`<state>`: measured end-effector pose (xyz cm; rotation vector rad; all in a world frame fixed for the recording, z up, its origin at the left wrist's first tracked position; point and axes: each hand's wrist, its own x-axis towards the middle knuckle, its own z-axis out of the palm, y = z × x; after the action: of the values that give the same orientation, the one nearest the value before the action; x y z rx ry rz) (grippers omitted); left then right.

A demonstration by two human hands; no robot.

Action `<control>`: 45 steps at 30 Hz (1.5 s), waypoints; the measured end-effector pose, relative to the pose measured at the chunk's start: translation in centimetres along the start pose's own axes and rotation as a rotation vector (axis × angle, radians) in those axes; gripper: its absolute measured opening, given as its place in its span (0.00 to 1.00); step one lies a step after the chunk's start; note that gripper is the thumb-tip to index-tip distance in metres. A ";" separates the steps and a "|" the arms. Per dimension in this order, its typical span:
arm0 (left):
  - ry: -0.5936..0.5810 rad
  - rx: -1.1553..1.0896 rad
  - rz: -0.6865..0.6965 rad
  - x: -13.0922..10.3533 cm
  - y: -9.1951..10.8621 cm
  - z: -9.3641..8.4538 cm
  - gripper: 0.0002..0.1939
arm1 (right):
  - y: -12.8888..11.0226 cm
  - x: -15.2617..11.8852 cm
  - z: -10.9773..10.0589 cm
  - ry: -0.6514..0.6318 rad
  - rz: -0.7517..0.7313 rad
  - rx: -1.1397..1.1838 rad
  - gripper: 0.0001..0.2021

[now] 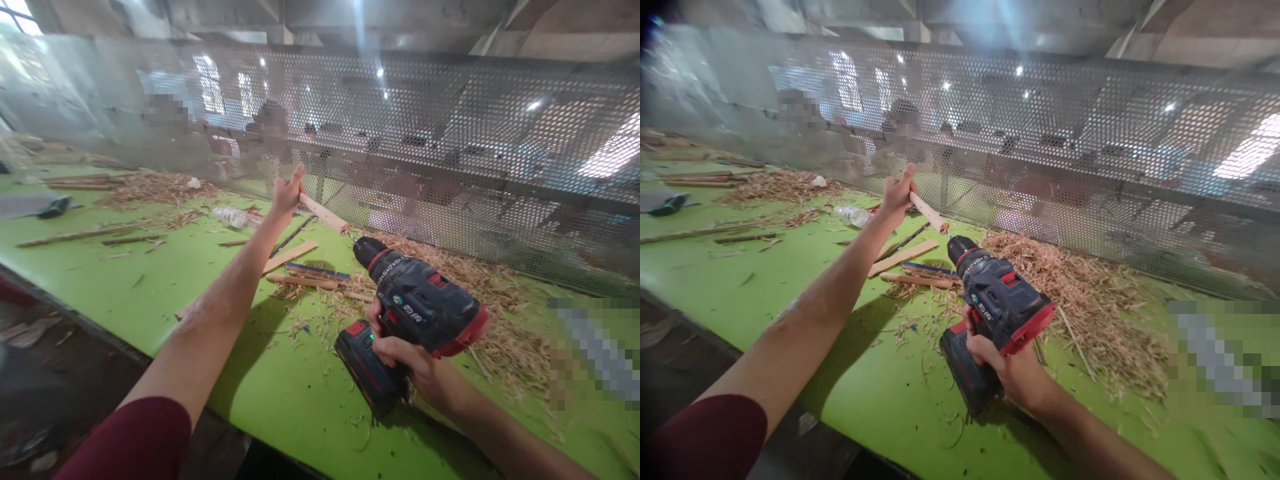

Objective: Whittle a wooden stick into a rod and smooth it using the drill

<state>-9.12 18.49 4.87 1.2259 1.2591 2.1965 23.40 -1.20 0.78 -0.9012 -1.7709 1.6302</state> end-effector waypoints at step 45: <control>-0.016 0.032 0.045 0.2 -0.1 0.0 0.33 | 0.0 -0.1 0.3 0.074 -0.056 0.005 0.10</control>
<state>-9.26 18.73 4.88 1.2933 1.2765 2.2015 23.26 -1.47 0.71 -0.8896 -1.7261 1.5457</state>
